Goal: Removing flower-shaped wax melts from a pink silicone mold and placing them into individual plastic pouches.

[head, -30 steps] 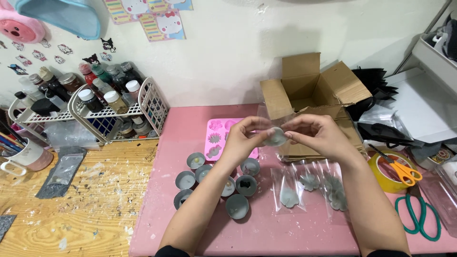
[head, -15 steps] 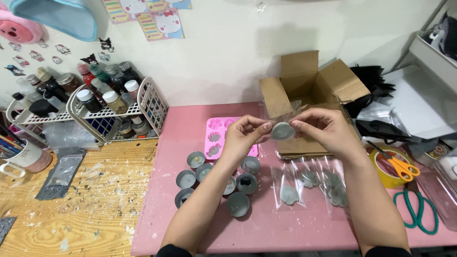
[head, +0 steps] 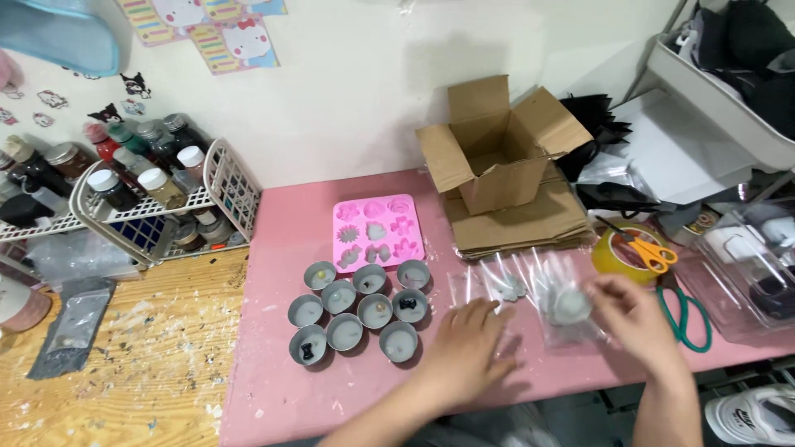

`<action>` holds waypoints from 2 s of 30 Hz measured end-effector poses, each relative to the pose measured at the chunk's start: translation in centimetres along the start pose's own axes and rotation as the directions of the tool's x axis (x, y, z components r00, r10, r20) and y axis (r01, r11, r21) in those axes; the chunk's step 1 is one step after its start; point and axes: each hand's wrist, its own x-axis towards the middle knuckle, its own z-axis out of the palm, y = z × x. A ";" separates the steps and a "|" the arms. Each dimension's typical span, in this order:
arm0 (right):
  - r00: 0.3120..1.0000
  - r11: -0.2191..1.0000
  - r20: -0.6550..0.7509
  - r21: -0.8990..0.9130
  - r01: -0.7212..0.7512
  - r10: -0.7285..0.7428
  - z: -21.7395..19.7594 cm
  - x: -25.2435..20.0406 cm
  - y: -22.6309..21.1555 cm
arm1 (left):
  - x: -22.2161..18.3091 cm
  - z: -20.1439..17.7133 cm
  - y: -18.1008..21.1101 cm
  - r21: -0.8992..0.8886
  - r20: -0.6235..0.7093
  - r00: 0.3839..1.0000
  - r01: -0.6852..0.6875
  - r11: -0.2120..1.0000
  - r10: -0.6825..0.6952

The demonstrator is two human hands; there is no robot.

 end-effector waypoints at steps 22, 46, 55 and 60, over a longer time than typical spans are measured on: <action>0.984 0.947 -0.048 -0.283 0.153 -0.173 10.4 -3.3 -3.8 | -1.7 8.9 -5.0 0.061 -0.320 0.947 0.059 0.996 -0.036; 0.793 0.720 -0.258 -0.627 0.297 -0.552 -4.9 21.7 -3.4 | -2.1 7.1 -4.3 -0.053 -0.284 0.958 -0.044 0.998 0.027; 0.918 0.415 -0.040 -0.899 0.139 -0.395 -5.6 27.8 -4.5 | -1.9 7.2 -5.5 -0.408 -0.400 0.910 -0.068 0.910 -0.111; 0.898 0.503 -0.027 -0.836 0.220 -0.438 -7.0 29.1 -1.7 | -1.9 7.3 -5.3 -0.481 -0.379 0.912 -0.048 0.875 -0.158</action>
